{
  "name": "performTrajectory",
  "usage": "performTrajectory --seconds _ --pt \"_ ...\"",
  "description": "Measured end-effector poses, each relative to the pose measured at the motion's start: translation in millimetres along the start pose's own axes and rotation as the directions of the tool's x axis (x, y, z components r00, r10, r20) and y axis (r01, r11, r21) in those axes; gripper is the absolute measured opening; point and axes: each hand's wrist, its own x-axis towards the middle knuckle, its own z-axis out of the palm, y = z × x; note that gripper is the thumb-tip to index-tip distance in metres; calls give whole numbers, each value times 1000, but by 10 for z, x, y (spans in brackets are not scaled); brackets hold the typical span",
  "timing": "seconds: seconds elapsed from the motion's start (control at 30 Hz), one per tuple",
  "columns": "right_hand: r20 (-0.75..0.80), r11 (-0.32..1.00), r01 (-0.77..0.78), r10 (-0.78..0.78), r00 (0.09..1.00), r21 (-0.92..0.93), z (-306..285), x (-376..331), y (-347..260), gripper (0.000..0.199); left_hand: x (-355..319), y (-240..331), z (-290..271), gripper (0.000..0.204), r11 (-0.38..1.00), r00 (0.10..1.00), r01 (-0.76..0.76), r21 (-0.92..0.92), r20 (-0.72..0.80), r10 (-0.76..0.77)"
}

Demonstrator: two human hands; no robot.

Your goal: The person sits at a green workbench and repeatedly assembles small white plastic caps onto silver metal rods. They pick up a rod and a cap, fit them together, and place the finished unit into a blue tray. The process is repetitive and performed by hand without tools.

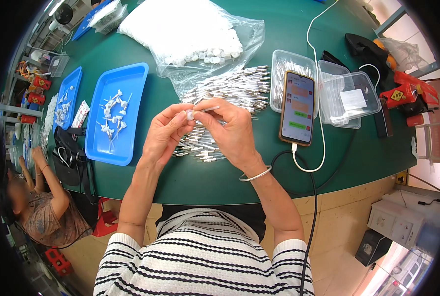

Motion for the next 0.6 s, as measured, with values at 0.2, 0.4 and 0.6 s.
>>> performTrajectory --seconds 0.2,0.4,0.6 --pt "-2 999 8 -8 1000 43 0 1 27 9 8 -21 -9 24 1000 1000 20 -1 -8 -20" --pt "10 960 -160 162 987 228 2 -4 25 8 15 -13 2 24 999 999 32 -9 -16 -32" --pt "16 944 -210 213 977 255 0 -7 -11 9 10 -20 1 24 999 1000 22 23 -10 -22"
